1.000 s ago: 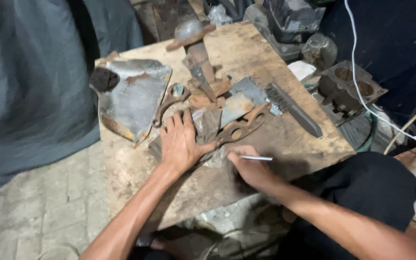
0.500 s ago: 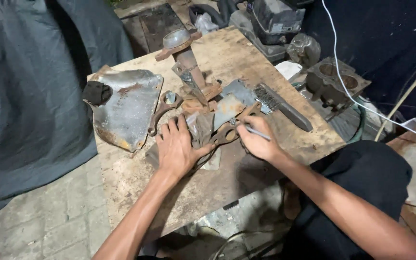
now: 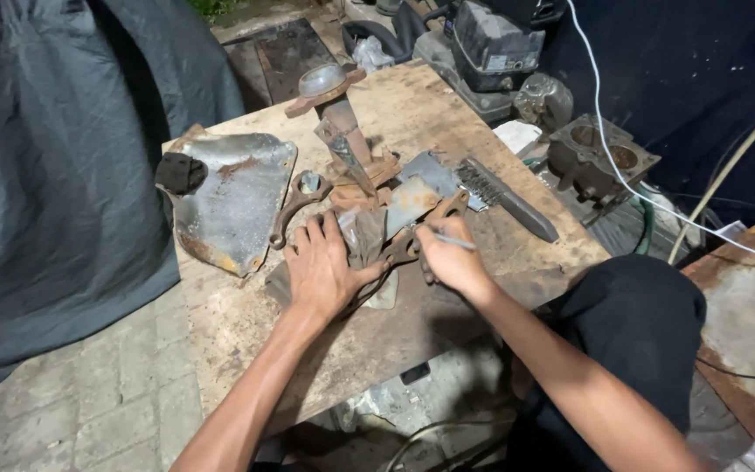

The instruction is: Marking layout lines on a metal manifold surface using a scribe for further processing.

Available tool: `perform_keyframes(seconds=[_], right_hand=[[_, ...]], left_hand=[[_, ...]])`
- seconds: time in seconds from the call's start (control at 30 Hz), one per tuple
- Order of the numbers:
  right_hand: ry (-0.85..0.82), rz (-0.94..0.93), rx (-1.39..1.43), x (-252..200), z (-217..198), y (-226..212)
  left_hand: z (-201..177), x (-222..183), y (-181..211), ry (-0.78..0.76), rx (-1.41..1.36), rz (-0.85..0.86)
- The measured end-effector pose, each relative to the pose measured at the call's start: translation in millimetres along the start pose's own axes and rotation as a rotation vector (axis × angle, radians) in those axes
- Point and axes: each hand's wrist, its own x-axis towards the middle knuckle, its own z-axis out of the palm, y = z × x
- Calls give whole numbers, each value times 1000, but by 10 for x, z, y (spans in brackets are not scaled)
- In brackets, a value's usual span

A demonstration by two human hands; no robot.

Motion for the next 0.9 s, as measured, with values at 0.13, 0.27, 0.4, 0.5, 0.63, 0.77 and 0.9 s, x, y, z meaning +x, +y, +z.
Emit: perform_keyframes(seconds=[0.13, 0.27, 0.4, 0.5, 0.63, 0.77, 0.9], right_hand=[[1, -23, -57, -105, 13, -197], [47, -226, -435, -47, -53, -152], [-48, -307, -751, -96, -83, -212], [-85, -441, -886, 111, -81, 99], [-65, -399, -987, 170, -153, 126], [-40, -520, -655, 228, -305, 178], [-233, -669, -1000, 205, -376, 15]], left_hand=[[17, -4, -16, 2, 4, 3], [68, 3, -31, 44, 18, 10], [114, 0, -57, 57, 27, 15], [23, -27, -29, 23, -5, 12], [4, -39, -24, -2, 9, 5], [-37, 4, -11, -12, 3, 14], [-12, -6, -18, -27, 27, 6]])
